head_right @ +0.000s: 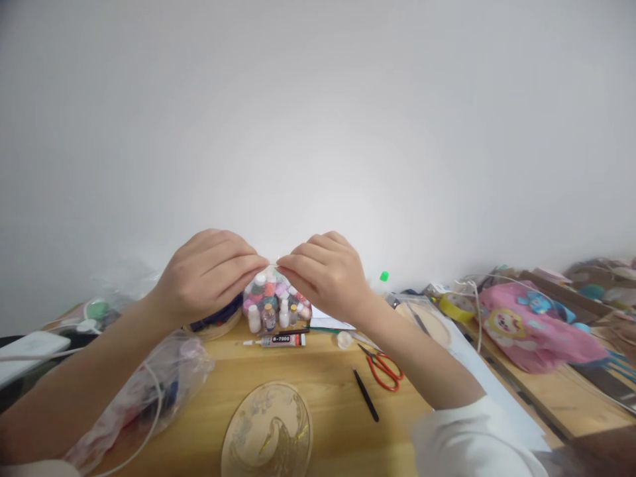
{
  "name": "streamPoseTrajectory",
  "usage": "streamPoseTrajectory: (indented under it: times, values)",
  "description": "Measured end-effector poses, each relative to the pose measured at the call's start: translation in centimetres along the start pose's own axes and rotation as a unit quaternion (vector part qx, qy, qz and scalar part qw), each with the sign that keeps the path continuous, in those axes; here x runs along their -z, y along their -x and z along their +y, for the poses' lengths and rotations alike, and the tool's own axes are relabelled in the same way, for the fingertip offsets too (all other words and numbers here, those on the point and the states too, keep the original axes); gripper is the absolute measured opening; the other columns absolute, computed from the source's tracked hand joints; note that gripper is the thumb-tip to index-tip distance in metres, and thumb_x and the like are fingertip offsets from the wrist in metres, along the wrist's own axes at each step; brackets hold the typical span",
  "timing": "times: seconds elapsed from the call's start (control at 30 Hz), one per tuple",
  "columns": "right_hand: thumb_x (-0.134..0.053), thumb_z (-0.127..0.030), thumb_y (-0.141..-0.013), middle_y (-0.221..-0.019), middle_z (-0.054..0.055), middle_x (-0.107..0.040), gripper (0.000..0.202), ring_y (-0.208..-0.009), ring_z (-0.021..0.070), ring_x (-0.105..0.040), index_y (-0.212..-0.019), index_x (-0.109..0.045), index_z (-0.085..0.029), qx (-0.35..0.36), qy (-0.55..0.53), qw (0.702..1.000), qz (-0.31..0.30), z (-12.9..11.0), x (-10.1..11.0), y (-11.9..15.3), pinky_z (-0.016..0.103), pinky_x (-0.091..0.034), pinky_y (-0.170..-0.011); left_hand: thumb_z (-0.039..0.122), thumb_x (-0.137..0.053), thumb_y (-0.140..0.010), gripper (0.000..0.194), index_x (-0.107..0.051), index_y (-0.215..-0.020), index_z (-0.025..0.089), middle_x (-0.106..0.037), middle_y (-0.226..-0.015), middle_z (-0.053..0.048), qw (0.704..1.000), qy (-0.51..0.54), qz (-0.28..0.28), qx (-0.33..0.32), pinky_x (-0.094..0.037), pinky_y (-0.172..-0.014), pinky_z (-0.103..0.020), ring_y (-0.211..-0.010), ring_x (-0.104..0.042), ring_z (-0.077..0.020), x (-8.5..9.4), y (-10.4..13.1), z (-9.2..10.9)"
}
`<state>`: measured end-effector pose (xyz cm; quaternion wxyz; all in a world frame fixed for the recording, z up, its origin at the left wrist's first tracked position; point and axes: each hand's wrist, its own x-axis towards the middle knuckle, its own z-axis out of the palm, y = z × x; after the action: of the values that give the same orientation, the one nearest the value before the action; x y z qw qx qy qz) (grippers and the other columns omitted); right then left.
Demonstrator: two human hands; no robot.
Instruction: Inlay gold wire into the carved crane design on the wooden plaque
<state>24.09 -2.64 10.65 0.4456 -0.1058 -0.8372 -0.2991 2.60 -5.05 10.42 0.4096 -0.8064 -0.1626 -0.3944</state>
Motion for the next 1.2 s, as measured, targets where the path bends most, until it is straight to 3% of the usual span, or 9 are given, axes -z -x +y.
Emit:
streamPoseTrajectory:
  times: [0.23,0.47,0.8,1.2]
  values:
    - [-0.062,-0.015,-0.089,-0.070,-0.001,-0.072,0.008,-0.063,0.0123,-0.060,-0.084,-0.066,-0.019,0.022,-0.011,1.000,0.007,0.0,-0.1,-0.2,0.029,-0.041,-0.062,0.008,-0.060,-0.089,0.007,-0.066,-0.087,0.009,-0.069,-0.077,-0.008,1.000,-0.001,0.003,-0.002,-0.047,-0.066,-0.033,-0.073,-0.060,-0.0192,0.2,-0.2,0.2]
    - [-0.065,-0.015,-0.087,-0.069,-0.001,-0.073,0.007,-0.063,0.0122,-0.062,-0.082,-0.066,-0.019,0.004,-0.005,1.000,0.027,1.2,0.6,0.1,0.029,-0.042,-0.063,0.008,-0.058,-0.090,0.009,-0.065,-0.087,0.012,-0.068,-0.076,-0.005,1.000,-0.020,0.004,0.015,-0.046,-0.066,-0.031,-0.073,-0.060,-0.0178,0.6,0.2,-0.8]
    - [-0.055,-0.021,-0.095,-0.078,0.000,-0.075,0.016,-0.068,0.0121,-0.064,-0.088,-0.070,-0.018,-0.003,-0.008,0.999,-0.049,0.7,0.7,-0.4,0.028,-0.044,-0.063,0.007,-0.059,-0.089,0.009,-0.066,-0.087,0.012,-0.069,-0.076,-0.005,1.000,-0.021,0.002,0.008,-0.046,-0.065,-0.031,-0.072,-0.060,-0.0181,0.6,0.0,-0.5]
    - [-0.057,-0.016,-0.093,-0.075,-0.001,-0.075,0.017,-0.065,0.0115,-0.063,-0.083,-0.070,-0.019,0.005,0.003,0.999,-0.046,1.4,1.2,0.0,0.029,-0.042,-0.061,0.009,-0.054,-0.092,0.012,-0.064,-0.089,0.014,-0.069,-0.079,-0.005,0.999,-0.034,-0.013,-0.004,-0.048,-0.066,-0.032,-0.075,-0.062,-0.0185,0.7,0.4,-1.5]
